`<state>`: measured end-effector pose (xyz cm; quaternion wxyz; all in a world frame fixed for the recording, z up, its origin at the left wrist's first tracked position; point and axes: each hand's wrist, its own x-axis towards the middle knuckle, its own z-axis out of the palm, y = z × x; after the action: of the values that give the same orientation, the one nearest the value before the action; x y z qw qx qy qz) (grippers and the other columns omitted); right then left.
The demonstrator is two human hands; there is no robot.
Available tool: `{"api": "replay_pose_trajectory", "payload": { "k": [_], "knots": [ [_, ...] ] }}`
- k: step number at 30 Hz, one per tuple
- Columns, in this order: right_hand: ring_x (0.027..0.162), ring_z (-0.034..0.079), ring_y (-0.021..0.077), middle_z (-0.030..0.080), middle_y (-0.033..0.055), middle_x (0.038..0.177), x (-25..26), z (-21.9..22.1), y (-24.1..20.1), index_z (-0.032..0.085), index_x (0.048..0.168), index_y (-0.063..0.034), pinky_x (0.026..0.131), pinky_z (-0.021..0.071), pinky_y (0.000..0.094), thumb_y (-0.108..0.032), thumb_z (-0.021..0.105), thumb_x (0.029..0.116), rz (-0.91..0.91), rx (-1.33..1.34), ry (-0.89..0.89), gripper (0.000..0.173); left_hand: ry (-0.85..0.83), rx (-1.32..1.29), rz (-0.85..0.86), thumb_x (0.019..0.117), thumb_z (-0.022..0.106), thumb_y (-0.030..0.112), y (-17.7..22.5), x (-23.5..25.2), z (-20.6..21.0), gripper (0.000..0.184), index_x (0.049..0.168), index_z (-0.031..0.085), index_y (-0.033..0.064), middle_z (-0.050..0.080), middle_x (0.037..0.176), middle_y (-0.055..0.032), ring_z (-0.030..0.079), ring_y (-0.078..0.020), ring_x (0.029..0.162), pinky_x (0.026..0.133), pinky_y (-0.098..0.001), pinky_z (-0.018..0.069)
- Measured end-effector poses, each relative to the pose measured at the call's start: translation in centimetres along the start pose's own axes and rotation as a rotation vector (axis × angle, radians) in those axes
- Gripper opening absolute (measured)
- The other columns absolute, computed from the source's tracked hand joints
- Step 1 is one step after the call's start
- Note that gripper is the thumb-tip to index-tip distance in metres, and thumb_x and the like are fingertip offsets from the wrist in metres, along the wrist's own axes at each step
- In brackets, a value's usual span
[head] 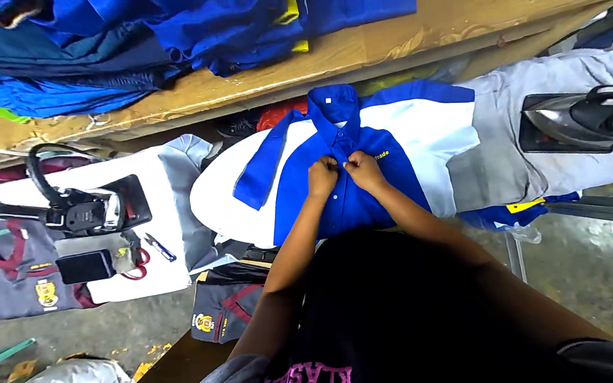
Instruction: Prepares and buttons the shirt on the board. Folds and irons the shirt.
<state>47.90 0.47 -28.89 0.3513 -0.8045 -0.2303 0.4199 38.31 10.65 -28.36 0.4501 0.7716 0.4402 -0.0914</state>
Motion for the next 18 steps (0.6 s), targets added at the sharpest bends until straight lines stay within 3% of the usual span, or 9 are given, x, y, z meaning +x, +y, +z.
{"api": "replay_pose_trajectory", "payload": {
  "k": [5,10,14,18],
  "knots": [
    [0.098,0.063,0.03,0.066,0.0222,0.103,1.0,1.3,1.5,0.066,0.109,0.0084,0.09,0.0496,0.048,-0.009,0.061,0.1019,0.024,0.099,0.016,0.019,0.015,-0.26,0.017,0.0994,0.063,0.005,-1.0,0.0,0.4,0.019,0.115,0.067,-0.0063,0.071,0.106,-0.02,0.069,-0.0258,0.095,0.089,-0.0435,0.0551],
    [0.088,0.057,0.0233,0.063,0.0184,0.103,0.9,1.2,1.1,0.065,0.111,0.0068,0.08,0.0487,0.0415,-0.008,0.06,0.1028,0.146,0.275,0.001,0.018,0.07,-0.311,0.033,0.1003,0.061,0.004,-0.9,-0.4,1.5,0.019,0.114,0.067,-0.007,0.071,0.103,-0.0194,0.069,-0.0242,0.093,0.089,-0.0421,0.0553],
    [0.088,0.058,0.0229,0.064,0.0183,0.105,0.4,1.3,0.8,0.065,0.112,0.0072,0.08,0.0498,0.0405,-0.008,0.061,0.1027,0.144,0.29,0.019,0.019,0.156,-0.264,0.066,0.1003,0.06,0.003,-0.3,-1.3,2.0,0.019,0.115,0.068,-0.0074,0.072,0.104,-0.0208,0.07,-0.0279,0.098,0.094,-0.0447,0.0545],
    [0.1,0.067,0.0323,0.069,0.0243,0.114,-1.1,1.6,0.7,0.066,0.12,0.0078,0.092,0.0531,0.0495,-0.011,0.057,0.105,0.003,0.113,0.045,0.026,0.195,-0.206,0.098,0.1004,0.058,0.003,-0.2,-1.7,2.3,0.021,0.115,0.069,-0.0075,0.072,0.11,-0.0232,0.07,-0.0327,0.105,0.098,-0.0486,0.0535]
  ]
}}
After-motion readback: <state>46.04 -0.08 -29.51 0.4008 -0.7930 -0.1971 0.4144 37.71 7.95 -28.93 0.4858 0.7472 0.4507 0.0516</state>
